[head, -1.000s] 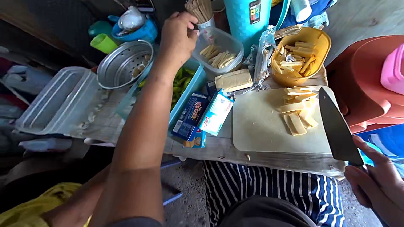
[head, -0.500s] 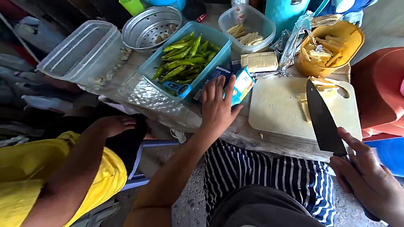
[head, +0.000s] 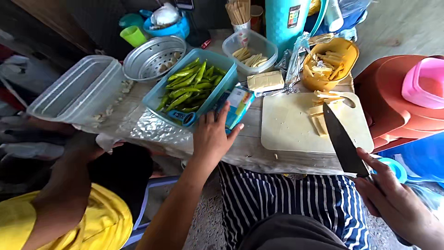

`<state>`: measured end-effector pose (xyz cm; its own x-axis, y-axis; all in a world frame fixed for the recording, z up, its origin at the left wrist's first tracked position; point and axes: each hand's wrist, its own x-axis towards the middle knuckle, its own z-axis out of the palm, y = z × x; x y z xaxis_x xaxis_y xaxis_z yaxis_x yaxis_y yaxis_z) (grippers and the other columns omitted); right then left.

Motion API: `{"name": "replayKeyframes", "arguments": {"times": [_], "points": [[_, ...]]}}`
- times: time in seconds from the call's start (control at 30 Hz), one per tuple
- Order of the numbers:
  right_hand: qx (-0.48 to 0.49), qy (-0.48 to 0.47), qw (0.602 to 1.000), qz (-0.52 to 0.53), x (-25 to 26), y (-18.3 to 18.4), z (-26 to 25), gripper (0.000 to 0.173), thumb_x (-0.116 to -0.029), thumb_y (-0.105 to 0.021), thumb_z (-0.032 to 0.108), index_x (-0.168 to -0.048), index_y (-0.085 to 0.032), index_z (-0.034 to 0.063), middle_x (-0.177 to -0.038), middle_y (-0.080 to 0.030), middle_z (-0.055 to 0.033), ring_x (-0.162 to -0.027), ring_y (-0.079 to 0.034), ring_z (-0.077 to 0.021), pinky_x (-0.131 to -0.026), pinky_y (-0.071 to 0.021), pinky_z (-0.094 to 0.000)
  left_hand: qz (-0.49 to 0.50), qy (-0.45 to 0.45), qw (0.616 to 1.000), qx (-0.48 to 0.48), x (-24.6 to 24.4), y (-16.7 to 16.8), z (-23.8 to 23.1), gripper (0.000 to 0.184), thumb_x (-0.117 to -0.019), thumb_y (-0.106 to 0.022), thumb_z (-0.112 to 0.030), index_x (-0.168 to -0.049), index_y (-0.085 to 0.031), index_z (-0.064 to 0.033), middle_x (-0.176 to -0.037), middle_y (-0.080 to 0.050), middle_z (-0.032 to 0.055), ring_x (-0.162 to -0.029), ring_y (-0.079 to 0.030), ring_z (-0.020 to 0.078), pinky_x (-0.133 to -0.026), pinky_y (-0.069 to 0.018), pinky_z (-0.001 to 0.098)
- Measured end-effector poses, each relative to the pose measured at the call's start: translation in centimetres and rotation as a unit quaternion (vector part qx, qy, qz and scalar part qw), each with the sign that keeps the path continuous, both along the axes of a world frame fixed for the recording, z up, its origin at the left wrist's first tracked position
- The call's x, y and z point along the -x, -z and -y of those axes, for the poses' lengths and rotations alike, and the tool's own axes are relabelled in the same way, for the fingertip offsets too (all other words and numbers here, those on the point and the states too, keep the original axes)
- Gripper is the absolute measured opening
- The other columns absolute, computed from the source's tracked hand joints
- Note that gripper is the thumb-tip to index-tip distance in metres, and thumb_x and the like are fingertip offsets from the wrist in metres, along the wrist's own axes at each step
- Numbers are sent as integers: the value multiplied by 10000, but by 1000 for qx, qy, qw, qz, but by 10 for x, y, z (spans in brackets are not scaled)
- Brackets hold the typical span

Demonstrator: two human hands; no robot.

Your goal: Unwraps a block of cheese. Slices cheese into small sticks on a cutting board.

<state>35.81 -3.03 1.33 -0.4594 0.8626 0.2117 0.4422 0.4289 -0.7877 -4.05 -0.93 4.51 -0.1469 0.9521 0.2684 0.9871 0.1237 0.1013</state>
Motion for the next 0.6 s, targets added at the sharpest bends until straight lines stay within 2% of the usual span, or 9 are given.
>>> {"name": "replayKeyframes", "arguments": {"times": [0.07, 0.13, 0.23, 0.3, 0.37, 0.47, 0.53, 0.6], "points": [[-14, -5, 1000, -5, 2, 3, -2, 534, -1085, -456, 371, -1592, -320, 267, -652, -543, 23, -436, -480, -8, -395, -445, -187, 23, -14, 999, 24, -5, 3, -4, 679, -974, -638, -526, -1559, -447, -238, -1348, -527, 364, -1247, -505, 585, -958, -432, 713], [-23, -9, 1000, -3, 6, 3, -3, 525, -1088, -446, 367, -1589, -323, 277, -651, -538, 22, -437, -477, -16, -402, -446, -193, 44, -34, 998, 32, -6, 3, -11, 653, -997, -613, -507, -1572, -425, -262, -1371, -485, 377, -1227, -496, 596, -945, -407, 733], [-28, -13, 999, -16, 8, 6, -4, 522, -1091, -441, 375, -1589, -324, 270, -647, -526, 20, -448, -477, -19, -415, -452, -194, 98, -63, 993, 25, -4, -2, -19, 622, -1023, -573, -492, -1551, -442, -191, -1396, -468, 351, -1108, -581, 553, -864, -480, 704], [-24, -10, 999, -24, 6, 8, -3, 525, -1089, -447, 376, -1589, -326, 275, -658, -536, 18, -451, -482, -16, -418, -458, -191, 115, -65, 991, -3, -6, 0, -18, 601, -1000, -638, -431, -1504, -478, -143, -1401, -454, 346, -1045, -610, 541, -823, -515, 674], [-20, -2, 999, -26, 2, 11, -3, 525, -1089, -445, 378, -1590, -329, 272, -656, -531, 16, -451, -479, -16, -418, -456, -191, 108, -52, 992, -22, -12, 6, -15, 655, -952, -716, -368, -1504, -475, -111, -1467, -401, 350, -1060, -610, 554, -821, -526, 670], [-21, 12, 999, -26, -3, 14, -3, 533, -1084, -454, 376, -1590, -338, 253, -633, -525, 13, -440, -474, -14, -416, -445, -184, 92, -41, 995, -24, -21, 12, -11, 766, -882, -798, -275, -1523, -445, -49, -1552, -326, 338, -1160, -574, 568, -876, -515, 674], [-17, 12, 999, -31, -6, 15, -3, 536, -1082, -460, 376, -1590, -338, 255, -645, -530, 19, -448, -479, -10, -421, -450, -178, 95, -31, 994, -36, -28, 9, -10, 733, -870, -798, -199, -1510, -473, -56, -1529, -376, 315, -1161, -581, 549, -869, -523, 662], [-8, 8, 999, -41, -10, 16, -4, 535, -1088, -453, 379, -1596, -318, 281, -660, -527, 25, -458, -479, -8, -425, -448, -176, 111, -4, 990, -86, -39, -4, -10, 680, -879, -777, -198, -1485, -501, -62, -1474, -437, 301, -1083, -624, 501, -813, -548, 625]]}}
